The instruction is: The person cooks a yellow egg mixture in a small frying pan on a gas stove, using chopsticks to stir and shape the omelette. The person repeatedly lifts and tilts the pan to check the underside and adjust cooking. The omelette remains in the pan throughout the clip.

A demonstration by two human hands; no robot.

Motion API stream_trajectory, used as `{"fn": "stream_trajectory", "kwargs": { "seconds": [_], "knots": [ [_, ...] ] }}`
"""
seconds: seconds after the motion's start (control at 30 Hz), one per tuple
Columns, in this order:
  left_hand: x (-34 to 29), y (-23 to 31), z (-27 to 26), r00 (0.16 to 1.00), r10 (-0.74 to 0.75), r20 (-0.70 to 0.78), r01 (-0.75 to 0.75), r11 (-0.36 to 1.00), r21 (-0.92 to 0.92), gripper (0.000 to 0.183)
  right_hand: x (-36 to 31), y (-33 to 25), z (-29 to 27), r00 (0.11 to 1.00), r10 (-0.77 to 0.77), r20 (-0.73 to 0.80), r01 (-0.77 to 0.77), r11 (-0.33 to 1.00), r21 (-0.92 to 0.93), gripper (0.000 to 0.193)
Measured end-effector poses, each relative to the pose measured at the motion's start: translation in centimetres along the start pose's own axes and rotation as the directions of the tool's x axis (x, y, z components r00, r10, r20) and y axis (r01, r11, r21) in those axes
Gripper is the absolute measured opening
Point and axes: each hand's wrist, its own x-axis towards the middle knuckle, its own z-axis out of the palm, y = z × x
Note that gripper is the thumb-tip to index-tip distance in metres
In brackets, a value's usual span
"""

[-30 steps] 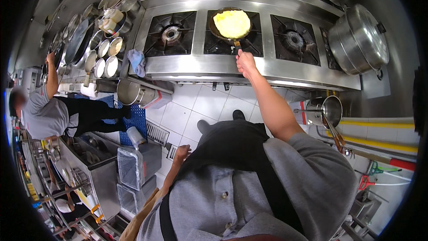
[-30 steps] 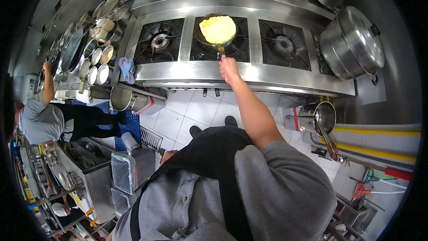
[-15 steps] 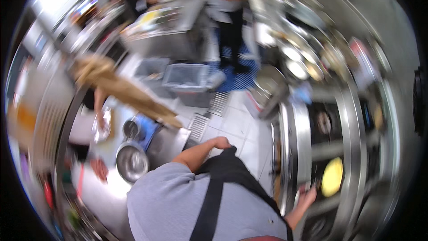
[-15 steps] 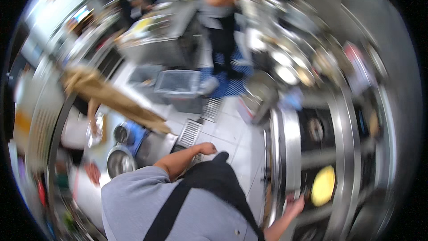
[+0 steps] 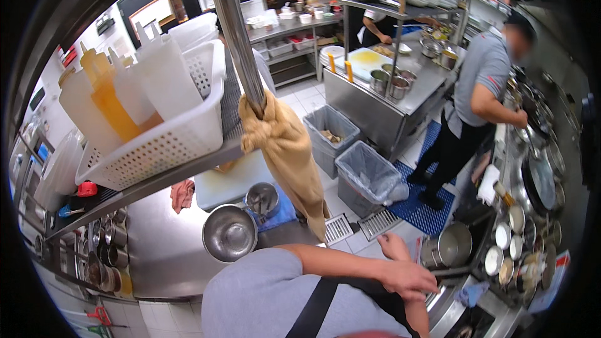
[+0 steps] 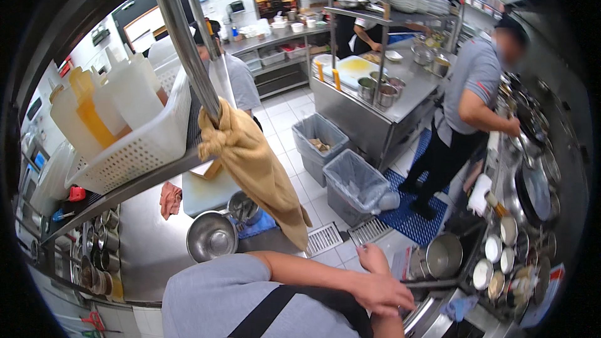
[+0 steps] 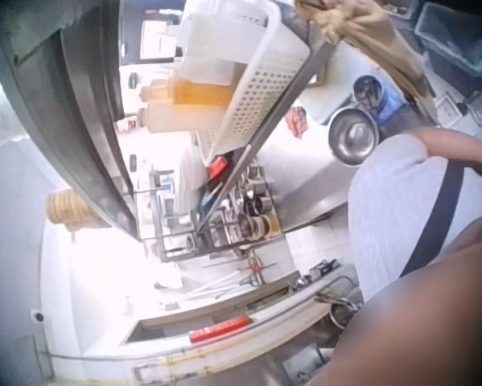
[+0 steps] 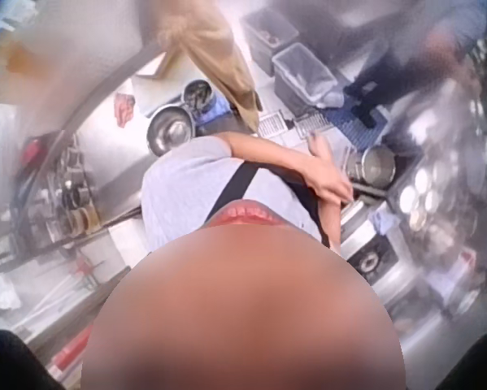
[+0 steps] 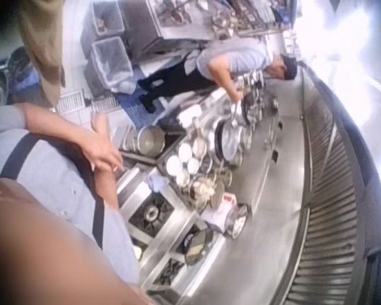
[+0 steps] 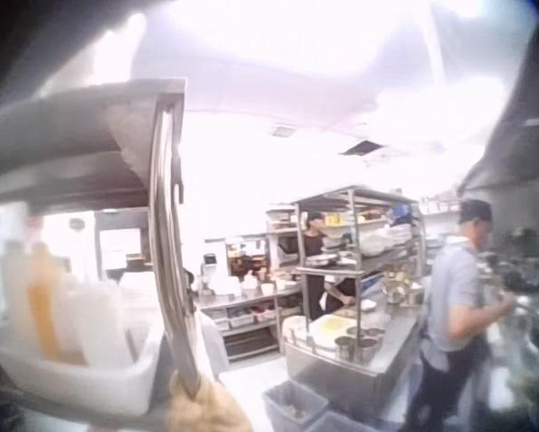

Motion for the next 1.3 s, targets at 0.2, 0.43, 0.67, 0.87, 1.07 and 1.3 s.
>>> {"fn": "stream_trajectory", "kwargs": {
  "seconds": [0.2,0.43,0.67,0.87,1.07,1.3],
  "knots": [
    [-2.7,-7.9,-10.9,0.906,-0.327,-0.271,0.423,0.748,0.512,0.036,15.5,-13.2,-6.8,0.985,-0.174,0.004,0.171,0.97,0.172,0.041],
    [-11.9,-13.7,-17.3,0.479,-0.271,-0.835,0.872,0.256,0.417,0.035,24.3,-21.5,0.0,0.782,-0.282,0.556,0.499,0.817,-0.288,0.036],
    [-16.5,-11.8,-22.7,-0.21,0.054,-0.976,0.936,-0.278,-0.217,0.041,34.0,-25.3,6.8,0.06,-0.954,0.295,0.925,0.164,0.344,0.033],
    [-17.2,-8.4,-22.8,-0.514,-0.01,-0.858,0.857,-0.03,-0.514,0.029,39.6,-32.3,-0.7,0.388,-0.75,0.535,0.634,0.639,0.436,0.032],
    [-19.3,-10.1,-26.3,-0.8,-0.219,-0.559,0.499,0.275,-0.822,0.025,42.7,-42.3,-1.6,0.537,-0.815,0.216,0.322,0.435,0.841,0.023],
    [-21.9,-9.4,-32.2,-0.861,0.05,-0.505,0.508,0.093,-0.856,0.028,42.8,-55.8,-0.6,0.021,-0.999,0.037,0.141,0.039,0.989,0.034]
  ]
}}
